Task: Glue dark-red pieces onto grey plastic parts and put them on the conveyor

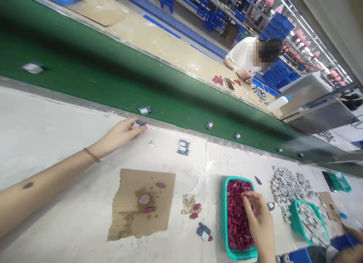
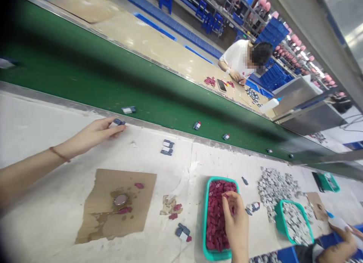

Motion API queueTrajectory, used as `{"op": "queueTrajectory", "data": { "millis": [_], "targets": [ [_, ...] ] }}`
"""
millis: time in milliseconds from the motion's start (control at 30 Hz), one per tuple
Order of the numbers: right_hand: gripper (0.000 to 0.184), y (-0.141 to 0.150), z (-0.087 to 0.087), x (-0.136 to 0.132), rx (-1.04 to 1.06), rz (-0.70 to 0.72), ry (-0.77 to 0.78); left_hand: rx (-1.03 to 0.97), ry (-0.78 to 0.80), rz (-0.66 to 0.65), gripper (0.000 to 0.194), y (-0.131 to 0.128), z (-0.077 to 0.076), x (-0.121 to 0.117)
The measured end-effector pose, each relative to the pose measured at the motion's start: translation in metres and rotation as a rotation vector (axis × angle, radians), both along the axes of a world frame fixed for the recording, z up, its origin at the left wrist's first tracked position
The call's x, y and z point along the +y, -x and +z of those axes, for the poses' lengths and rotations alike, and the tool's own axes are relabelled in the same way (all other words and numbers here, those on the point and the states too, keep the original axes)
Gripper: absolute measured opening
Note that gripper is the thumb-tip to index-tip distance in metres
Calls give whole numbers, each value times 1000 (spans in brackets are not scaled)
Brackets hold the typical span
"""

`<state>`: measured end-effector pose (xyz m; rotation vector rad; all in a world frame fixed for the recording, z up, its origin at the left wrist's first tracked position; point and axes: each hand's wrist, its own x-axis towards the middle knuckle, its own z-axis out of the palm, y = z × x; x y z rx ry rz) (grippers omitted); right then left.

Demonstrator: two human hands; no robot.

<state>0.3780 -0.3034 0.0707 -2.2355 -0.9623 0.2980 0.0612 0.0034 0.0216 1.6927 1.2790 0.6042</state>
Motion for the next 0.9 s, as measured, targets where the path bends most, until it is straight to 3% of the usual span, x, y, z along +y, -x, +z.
{"op": "queueTrajectory", "data": {
  "millis": [133, 233, 333, 467, 633, 767, 900],
  "targets": [
    [40, 27, -2, 19, 239, -114, -189, 150, -241, 128, 20, 0, -9, 38],
    [34, 58, -8, 42, 484, -112, -239, 226, -386, 42, 18, -14, -21, 62],
    [31, 86, -16, 66, 745, -48, -320, 242, -420, -47, 17, -29, -30, 71],
    [29, 109, -28, 88, 944, 30, -360, 230, -440, -101, 22, -23, -33, 56],
    [28, 123, -39, 99, 1047, 125, -323, 226, -426, -152, 28, 22, -30, 22],
    [29, 132, -47, 106, 1032, 180, -289, 242, -409, -57, 24, 54, -28, 7],
    [33, 144, -58, 110, 884, 270, -197, 243, -422, 39, 25, 65, -16, -11]
  ]
}}
